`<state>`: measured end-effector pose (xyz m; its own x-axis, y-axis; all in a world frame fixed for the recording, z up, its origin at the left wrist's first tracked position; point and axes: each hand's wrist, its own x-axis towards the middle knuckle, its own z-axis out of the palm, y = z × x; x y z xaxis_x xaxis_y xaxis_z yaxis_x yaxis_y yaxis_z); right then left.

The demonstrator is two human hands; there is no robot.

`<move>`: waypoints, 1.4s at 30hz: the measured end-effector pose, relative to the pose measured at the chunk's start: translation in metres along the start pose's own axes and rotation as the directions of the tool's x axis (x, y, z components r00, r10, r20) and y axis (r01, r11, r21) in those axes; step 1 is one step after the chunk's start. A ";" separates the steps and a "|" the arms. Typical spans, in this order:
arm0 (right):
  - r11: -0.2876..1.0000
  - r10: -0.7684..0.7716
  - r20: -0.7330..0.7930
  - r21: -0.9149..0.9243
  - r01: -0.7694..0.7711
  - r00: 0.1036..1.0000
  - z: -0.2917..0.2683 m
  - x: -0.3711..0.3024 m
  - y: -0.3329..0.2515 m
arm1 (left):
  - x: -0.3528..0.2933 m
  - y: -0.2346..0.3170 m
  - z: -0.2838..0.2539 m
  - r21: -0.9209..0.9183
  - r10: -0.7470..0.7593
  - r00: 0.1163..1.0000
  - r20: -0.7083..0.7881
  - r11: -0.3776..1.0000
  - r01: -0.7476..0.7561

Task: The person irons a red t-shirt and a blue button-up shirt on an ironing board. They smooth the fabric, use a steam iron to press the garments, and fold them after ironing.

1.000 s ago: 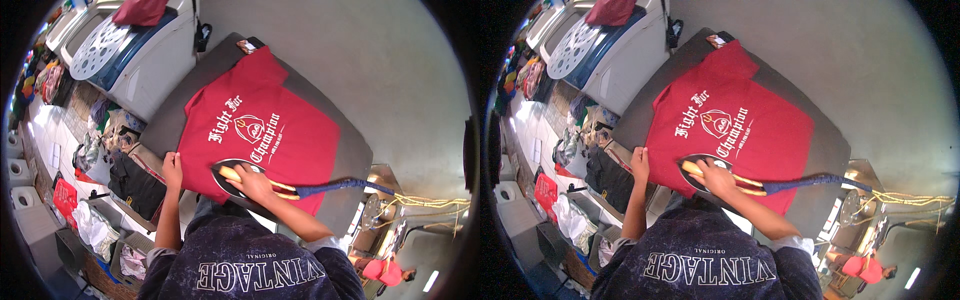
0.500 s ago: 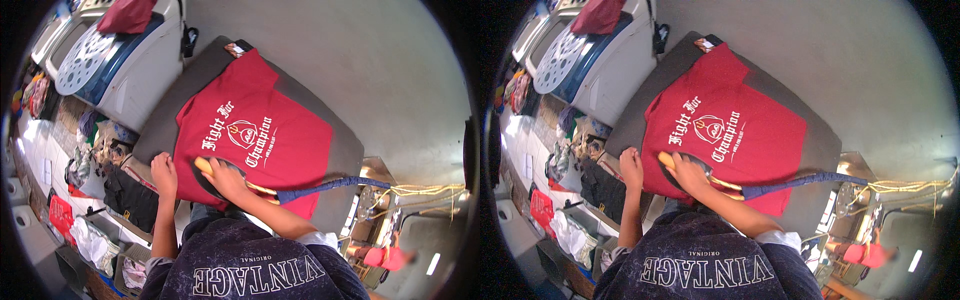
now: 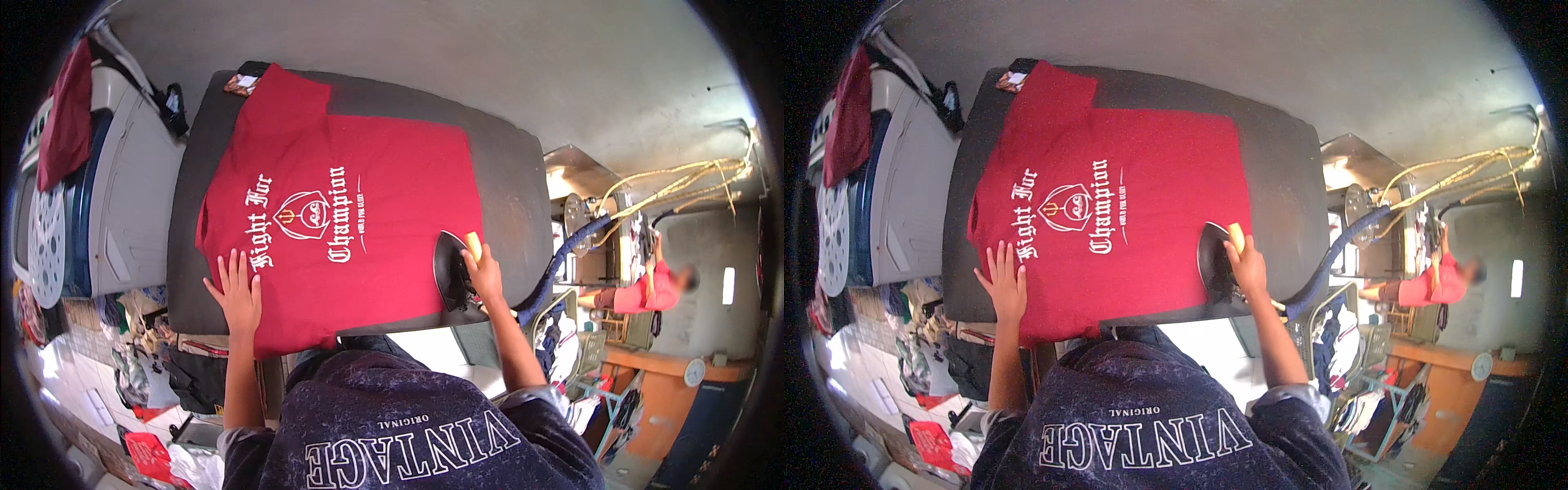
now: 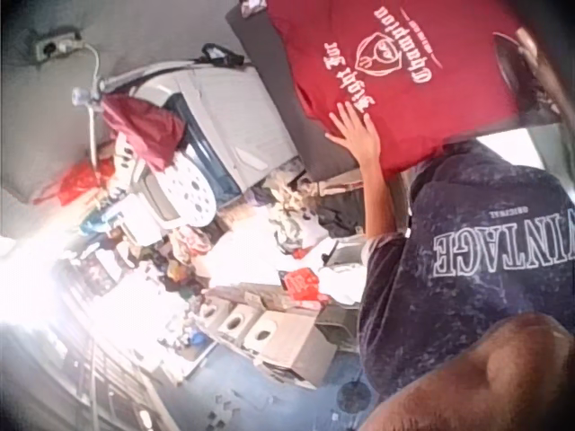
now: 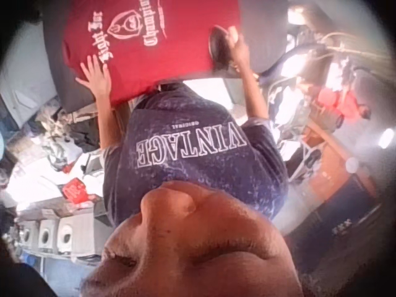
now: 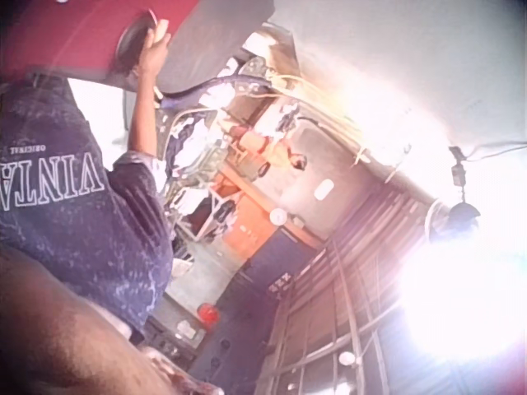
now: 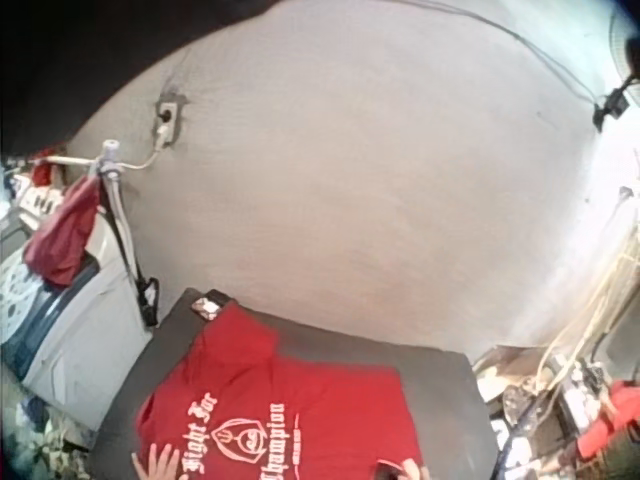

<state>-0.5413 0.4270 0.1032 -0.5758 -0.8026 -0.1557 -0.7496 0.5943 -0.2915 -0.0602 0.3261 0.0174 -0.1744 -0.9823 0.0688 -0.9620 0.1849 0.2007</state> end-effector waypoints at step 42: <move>0.991 -0.129 0.033 0.048 0.127 0.991 0.035 -0.027 -0.088 | 0.038 -0.040 0.016 0.223 0.138 0.988 0.068 0.963 -0.150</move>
<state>-0.4480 0.3949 0.0996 -0.4631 -0.8738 -0.1483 -0.8002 0.4841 -0.3539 -0.0317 0.2809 -0.0041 -0.3192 -0.9472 0.0294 -0.9474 0.3182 -0.0350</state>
